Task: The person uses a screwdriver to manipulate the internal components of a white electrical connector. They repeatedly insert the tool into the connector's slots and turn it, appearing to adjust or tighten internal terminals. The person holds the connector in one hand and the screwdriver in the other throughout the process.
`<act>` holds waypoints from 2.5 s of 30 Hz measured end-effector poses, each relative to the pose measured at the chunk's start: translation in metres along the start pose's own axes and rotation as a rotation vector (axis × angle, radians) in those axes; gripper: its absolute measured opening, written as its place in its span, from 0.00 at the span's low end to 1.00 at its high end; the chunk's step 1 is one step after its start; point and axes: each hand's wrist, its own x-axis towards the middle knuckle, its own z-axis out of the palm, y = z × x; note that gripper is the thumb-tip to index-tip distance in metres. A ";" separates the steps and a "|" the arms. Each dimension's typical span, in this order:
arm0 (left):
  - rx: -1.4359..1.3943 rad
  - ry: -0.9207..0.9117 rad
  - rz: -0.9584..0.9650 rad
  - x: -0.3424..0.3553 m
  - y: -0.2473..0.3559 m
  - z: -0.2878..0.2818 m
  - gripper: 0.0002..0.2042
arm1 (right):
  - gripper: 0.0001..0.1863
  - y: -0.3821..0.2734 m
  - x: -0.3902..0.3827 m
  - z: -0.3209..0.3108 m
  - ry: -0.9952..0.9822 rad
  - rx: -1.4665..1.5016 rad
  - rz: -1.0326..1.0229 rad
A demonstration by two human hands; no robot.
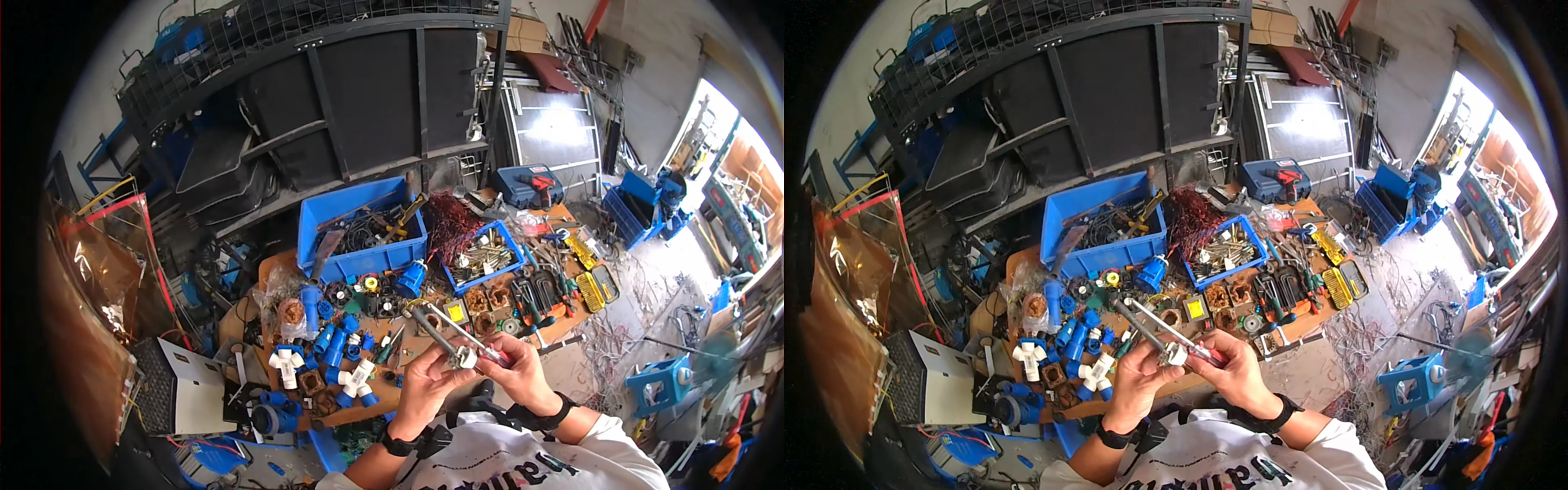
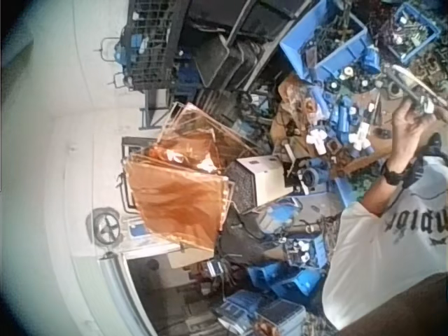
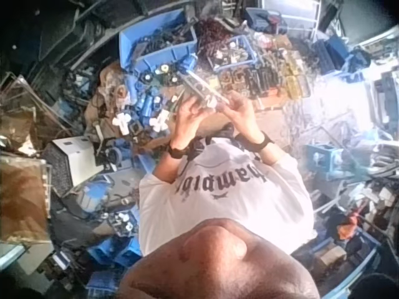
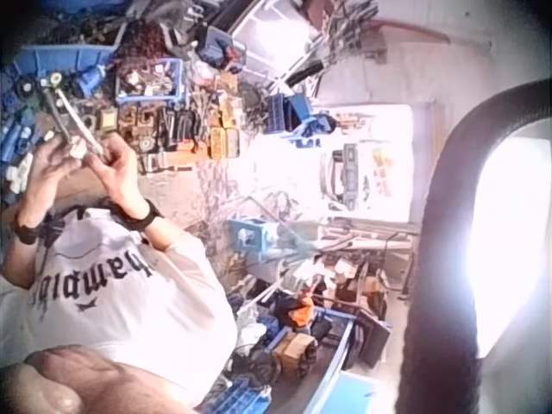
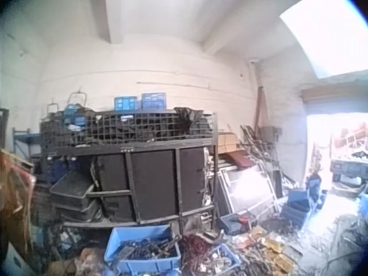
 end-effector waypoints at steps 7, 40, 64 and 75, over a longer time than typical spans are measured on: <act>0.089 -0.047 0.019 -0.001 -0.003 -0.011 0.23 | 0.10 -0.011 0.002 0.000 -0.040 -0.027 0.029; 0.363 -0.042 0.158 -0.009 0.012 0.001 0.19 | 0.10 -0.016 0.001 0.003 -0.003 -0.252 -0.158; 0.641 -0.036 0.338 -0.001 0.026 0.015 0.20 | 0.07 -0.011 0.001 -0.004 -0.020 0.016 -0.100; 0.499 -0.101 0.245 0.005 0.028 0.006 0.25 | 0.08 -0.011 0.001 -0.003 -0.076 0.154 0.132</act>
